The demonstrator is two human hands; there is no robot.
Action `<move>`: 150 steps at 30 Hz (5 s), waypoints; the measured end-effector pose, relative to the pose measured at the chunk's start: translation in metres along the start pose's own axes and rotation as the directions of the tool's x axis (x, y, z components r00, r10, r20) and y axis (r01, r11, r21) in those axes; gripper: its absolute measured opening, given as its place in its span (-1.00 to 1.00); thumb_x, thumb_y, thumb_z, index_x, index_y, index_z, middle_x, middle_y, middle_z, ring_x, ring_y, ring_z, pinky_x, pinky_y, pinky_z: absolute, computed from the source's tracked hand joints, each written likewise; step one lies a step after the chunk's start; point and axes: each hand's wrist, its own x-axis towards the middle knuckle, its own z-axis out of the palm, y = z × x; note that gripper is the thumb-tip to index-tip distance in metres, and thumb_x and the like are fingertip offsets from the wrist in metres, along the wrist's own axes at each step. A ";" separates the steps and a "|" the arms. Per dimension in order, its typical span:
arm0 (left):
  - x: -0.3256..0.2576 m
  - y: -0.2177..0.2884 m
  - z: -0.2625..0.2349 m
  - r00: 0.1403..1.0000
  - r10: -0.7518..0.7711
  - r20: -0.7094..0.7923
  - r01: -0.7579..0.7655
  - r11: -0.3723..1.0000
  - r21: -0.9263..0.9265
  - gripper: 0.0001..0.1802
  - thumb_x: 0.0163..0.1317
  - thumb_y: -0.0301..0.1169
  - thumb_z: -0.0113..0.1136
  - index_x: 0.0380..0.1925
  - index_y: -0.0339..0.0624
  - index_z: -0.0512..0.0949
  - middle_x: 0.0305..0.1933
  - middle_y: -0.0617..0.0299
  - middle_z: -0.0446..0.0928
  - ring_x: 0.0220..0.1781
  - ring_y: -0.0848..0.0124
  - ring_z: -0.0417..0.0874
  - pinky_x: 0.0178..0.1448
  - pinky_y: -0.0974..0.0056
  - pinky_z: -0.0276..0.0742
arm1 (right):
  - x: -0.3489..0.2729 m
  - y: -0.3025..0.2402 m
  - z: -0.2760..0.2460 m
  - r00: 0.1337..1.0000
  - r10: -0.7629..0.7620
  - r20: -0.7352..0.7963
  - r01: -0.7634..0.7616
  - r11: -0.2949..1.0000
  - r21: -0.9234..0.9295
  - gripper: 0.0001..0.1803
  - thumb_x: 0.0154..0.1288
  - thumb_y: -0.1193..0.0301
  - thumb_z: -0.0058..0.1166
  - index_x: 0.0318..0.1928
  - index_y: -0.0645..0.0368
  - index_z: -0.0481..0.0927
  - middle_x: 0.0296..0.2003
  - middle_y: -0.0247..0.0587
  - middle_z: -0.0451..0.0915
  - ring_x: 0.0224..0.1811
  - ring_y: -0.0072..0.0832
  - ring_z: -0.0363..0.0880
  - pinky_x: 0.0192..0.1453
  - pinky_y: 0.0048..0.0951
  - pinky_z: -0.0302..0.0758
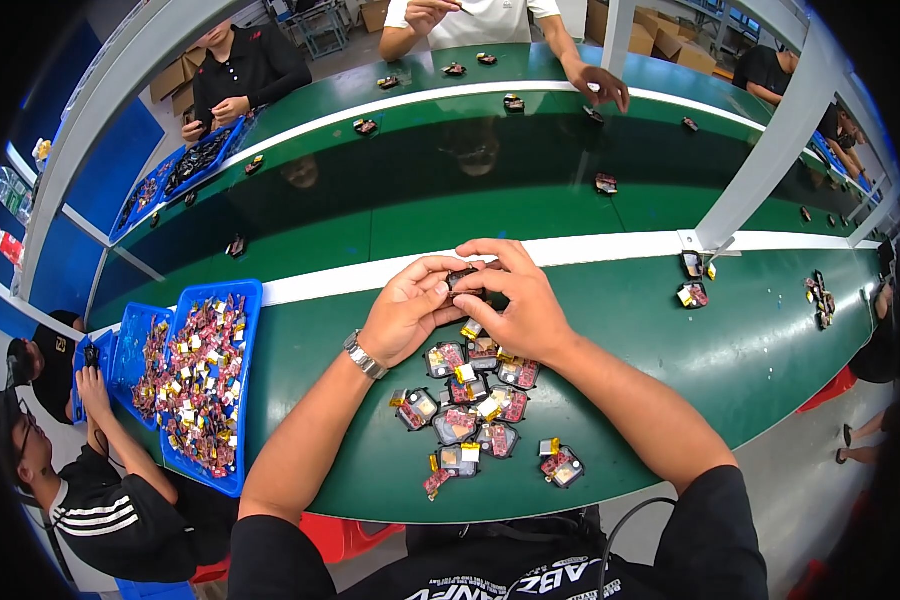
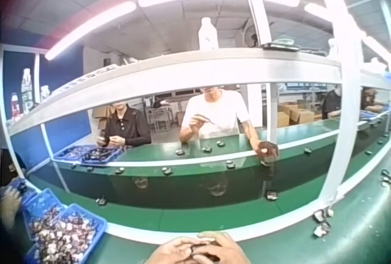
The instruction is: Assembling small electronic components at a workshop workbench.
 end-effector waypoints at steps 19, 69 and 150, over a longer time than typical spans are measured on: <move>-0.003 0.000 -0.002 0.996 0.087 0.021 -0.086 0.995 -0.052 -0.73 0.42 -0.43 0.10 0.07 -0.23 0.42 0.35 -0.08 0.38 0.28 0.24 0.53 0.31 0.13 0.56 | 0.003 -0.008 -0.001 0.994 -0.111 0.018 0.112 0.991 -0.074 -0.80 0.10 0.48 0.29 -0.21 0.14 0.72 0.28 -0.11 0.42 0.37 -0.08 0.28 0.37 -0.12 0.33; 0.001 -0.002 0.019 0.955 0.106 -0.278 -0.043 0.974 0.224 -0.74 0.46 -0.48 -0.01 0.09 -0.30 0.43 0.12 0.08 0.57 0.12 0.36 0.63 0.17 0.25 0.65 | 0.005 -0.002 0.006 0.995 -0.060 -0.081 0.050 0.991 -0.124 -0.75 0.15 0.58 0.19 -0.12 0.26 0.61 -0.15 -0.08 0.52 -0.17 -0.19 0.59 -0.16 -0.29 0.59; 0.000 0.011 -0.002 0.996 -0.009 -0.091 0.028 0.977 0.212 -0.61 0.39 -0.49 0.13 0.19 -0.34 0.42 0.15 0.04 0.54 0.10 0.33 0.65 0.16 0.22 0.70 | 0.014 -0.004 -0.007 0.961 -0.194 0.196 0.248 0.919 -0.305 -0.81 0.10 0.53 0.29 -0.23 0.15 0.62 0.05 -0.14 0.47 0.11 -0.16 0.44 0.08 -0.24 0.51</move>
